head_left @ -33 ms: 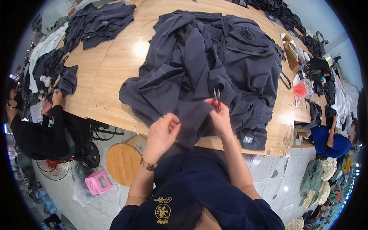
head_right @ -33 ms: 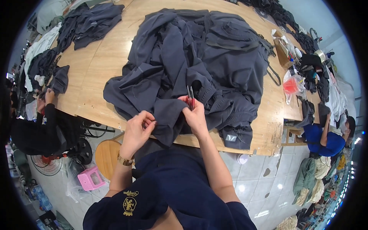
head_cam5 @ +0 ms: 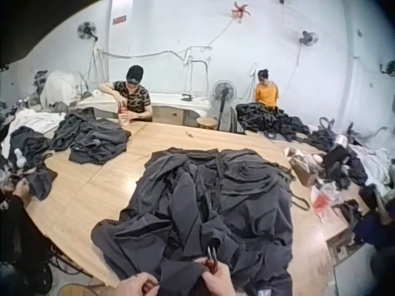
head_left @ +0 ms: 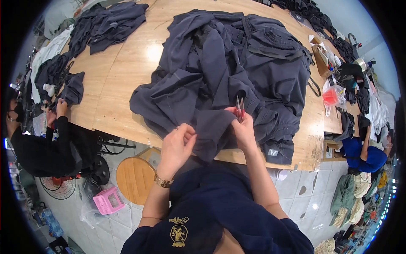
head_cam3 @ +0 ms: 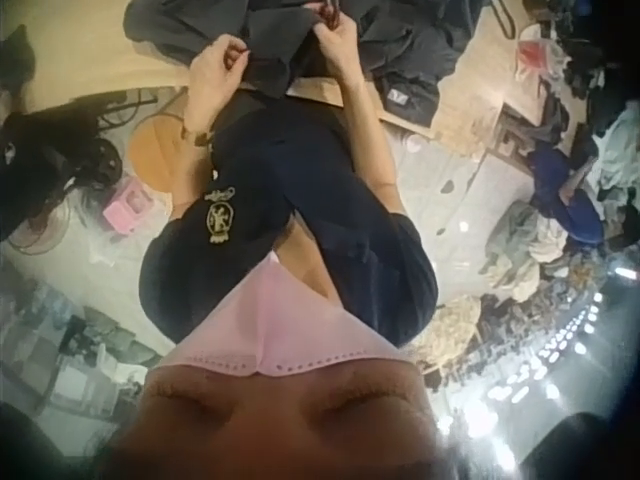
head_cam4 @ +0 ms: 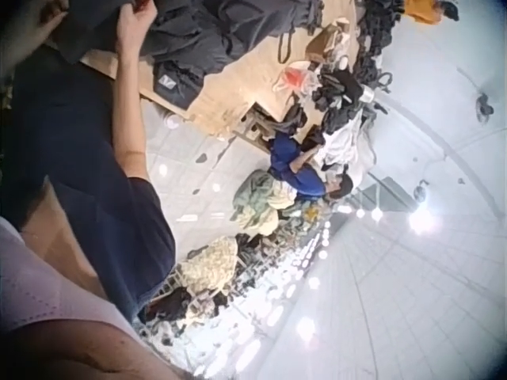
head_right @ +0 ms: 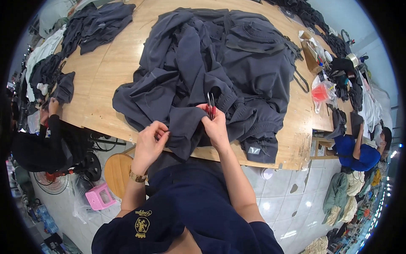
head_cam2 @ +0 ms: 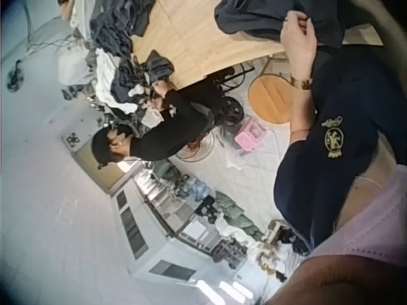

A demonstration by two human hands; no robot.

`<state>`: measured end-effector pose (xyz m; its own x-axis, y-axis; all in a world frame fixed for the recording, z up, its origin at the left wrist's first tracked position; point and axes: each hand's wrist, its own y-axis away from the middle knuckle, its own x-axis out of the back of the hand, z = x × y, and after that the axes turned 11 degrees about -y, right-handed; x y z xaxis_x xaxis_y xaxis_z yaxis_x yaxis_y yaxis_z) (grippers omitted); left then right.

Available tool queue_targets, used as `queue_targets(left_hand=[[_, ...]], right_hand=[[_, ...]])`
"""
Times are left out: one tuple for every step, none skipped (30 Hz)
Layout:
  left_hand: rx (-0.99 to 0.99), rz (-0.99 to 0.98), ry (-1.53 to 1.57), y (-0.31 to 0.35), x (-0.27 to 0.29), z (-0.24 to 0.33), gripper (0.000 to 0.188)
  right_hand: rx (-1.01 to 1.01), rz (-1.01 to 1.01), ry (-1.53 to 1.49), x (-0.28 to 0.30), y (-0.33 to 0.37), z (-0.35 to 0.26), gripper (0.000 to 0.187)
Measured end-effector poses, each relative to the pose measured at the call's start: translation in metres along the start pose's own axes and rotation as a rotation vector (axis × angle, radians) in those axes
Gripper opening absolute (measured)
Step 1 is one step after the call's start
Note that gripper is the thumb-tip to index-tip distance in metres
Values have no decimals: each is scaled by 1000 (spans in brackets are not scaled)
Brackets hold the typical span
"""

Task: Trimming excess threads from manufactured gray pants using a small cutting tool.

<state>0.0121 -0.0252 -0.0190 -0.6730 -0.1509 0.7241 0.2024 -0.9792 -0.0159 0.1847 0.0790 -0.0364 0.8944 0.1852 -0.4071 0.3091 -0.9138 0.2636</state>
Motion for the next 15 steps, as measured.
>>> queue_targets(left_hand=[[32,84,-64,2,-1,-3,9],[84,86,-22,2,0,-6,8],[84,92,-23,0,-1,-11,8],[65,159,-22,-5,-3,-18,9],[46,232,-26,-11,-2,-25,9],[38,245,-45,-18,2,-30,11],[35,258,-54,-28,4,-34,11],[-17,358,-62,-39,6,-40,12],[-72,458,-70,-49,8,-45,14],[-117,438,-187,-58,12,-55,19],[-120,456,-198,-66,13,-63,19],[-177,441,-353,-74,14,-69,21],[-232,426,-509,-80,14,-76,23],[-182,367,-567,-84,14,-77,23],[-188,376,-571,-87,15,-80,23]], right_hand=[[10,11,20,2,2,-1,14],[11,8,21,4,1,0,14],[19,7,35,6,1,1,17],[30,4,48,9,0,1,20],[35,-8,44,14,-2,2,20],[42,-60,270,23,-3,3,24],[53,-110,497,32,-3,2,28],[79,-185,573,37,-1,-1,36],[44,-261,599,42,1,-6,40],[7,-297,576,44,5,-11,42],[-30,-336,554,44,9,-18,44],[-15,-345,553,42,12,-25,44],[2,-347,533,39,15,-31,42],[17,-340,513,38,17,-37,40],[28,-343,512,34,19,-43,40]])
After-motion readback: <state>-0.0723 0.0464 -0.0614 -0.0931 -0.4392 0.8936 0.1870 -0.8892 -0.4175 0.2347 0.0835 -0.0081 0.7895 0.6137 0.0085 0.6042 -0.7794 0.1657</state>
